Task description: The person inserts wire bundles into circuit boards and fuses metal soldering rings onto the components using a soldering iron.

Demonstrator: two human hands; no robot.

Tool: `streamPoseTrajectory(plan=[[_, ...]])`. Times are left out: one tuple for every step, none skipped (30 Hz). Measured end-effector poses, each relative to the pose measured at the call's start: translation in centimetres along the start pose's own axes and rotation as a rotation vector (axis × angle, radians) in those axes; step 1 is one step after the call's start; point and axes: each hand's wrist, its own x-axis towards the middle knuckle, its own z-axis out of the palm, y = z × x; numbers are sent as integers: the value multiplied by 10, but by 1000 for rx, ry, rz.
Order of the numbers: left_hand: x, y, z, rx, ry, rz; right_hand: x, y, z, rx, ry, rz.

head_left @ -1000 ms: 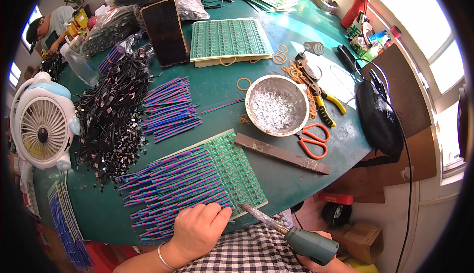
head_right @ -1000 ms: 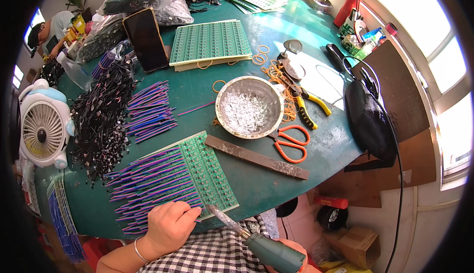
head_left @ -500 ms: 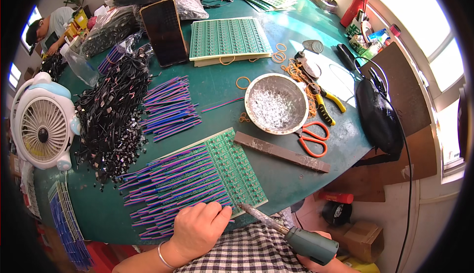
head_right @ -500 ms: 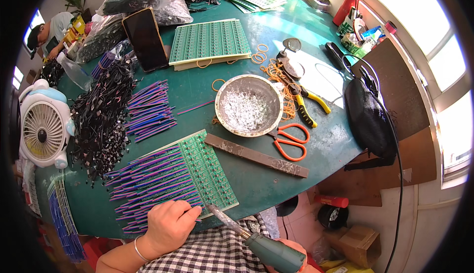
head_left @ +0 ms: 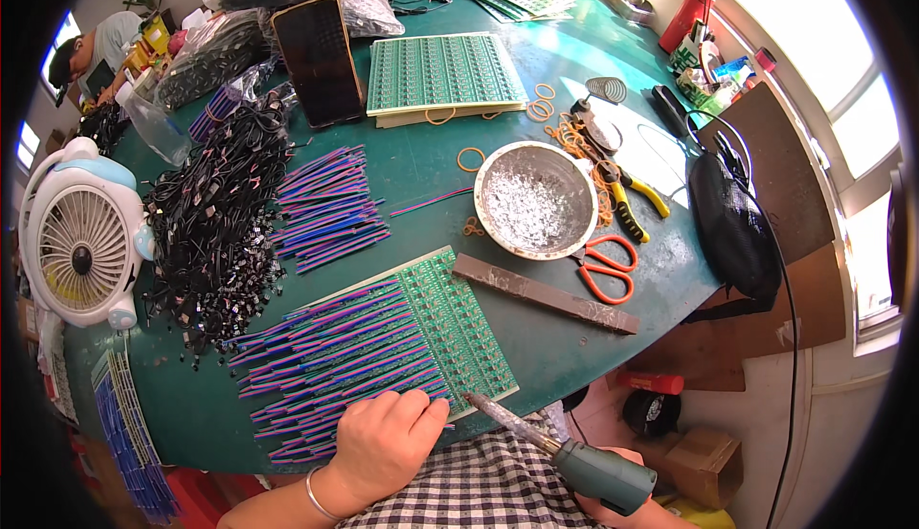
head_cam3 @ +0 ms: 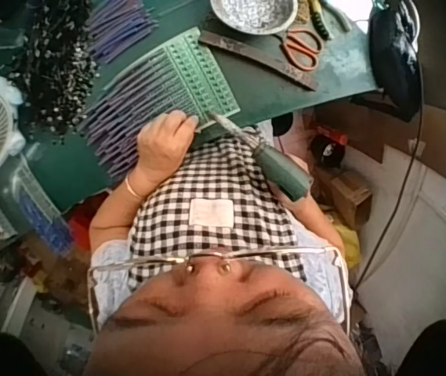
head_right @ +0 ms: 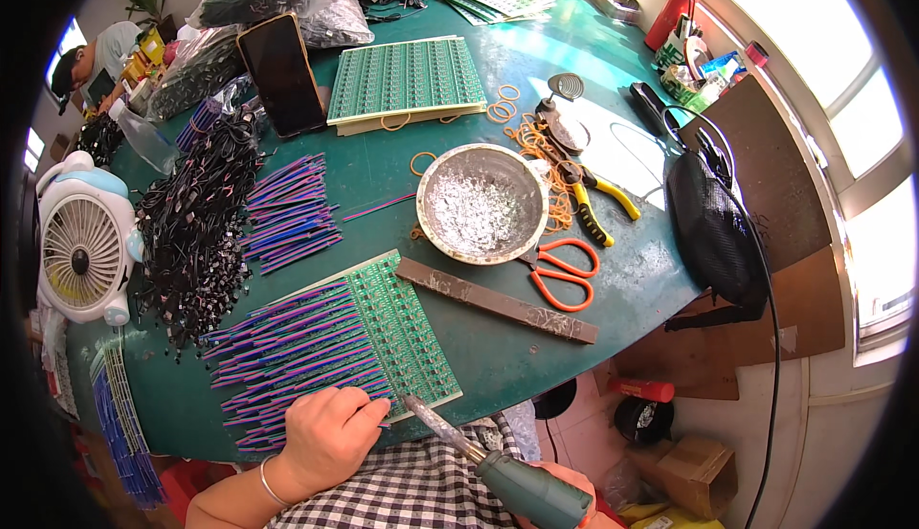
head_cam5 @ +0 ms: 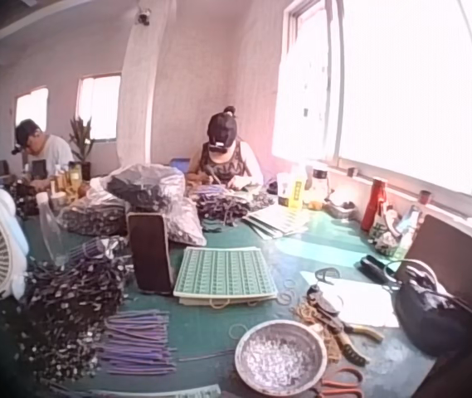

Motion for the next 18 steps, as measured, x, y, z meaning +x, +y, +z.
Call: streamPoseTrajectory(plan=[[0,0,0,6,-4,-3,0,-1,0,9,13,-1],[0,0,0,12,-8,-4,1,-2,0,19,26,0],[0,0,0,12,-8,-3,1,-3,0,28,40,0],[0,0,-1,9,-19,-10,2,-5,0,37,54,0],[0,0,-1,6,-30,-16,3,-7,0,45,67,-1],[0,0,0,6,-29,-16,4,-9,0,54,80,-2],[0,0,1,-1,-27,-25,5,-11,0,63,93,-2],[-1,0,1,-9,-25,-35,5,-13,0,72,106,-3],[-1,0,1,-9,-25,-35,6,-14,0,81,119,-4],[-1,0,2,-4,-22,-33,6,-15,0,90,131,-4],[-1,0,2,1,-20,-30,6,-16,0,99,144,-4],[-1,0,2,1,-20,-31,5,-14,2,98,143,-4],[-2,-1,3,14,-8,-10,2,-11,6,145,174,16],[-2,-1,3,28,3,11,0,-10,8,192,204,36],[-2,0,3,28,3,11,1,-12,8,192,204,36],[-2,0,2,29,3,13,3,-16,8,240,223,94],[-1,0,1,32,2,15,4,-17,8,289,242,151],[-1,1,1,34,1,14,4,-11,7,291,240,150]])
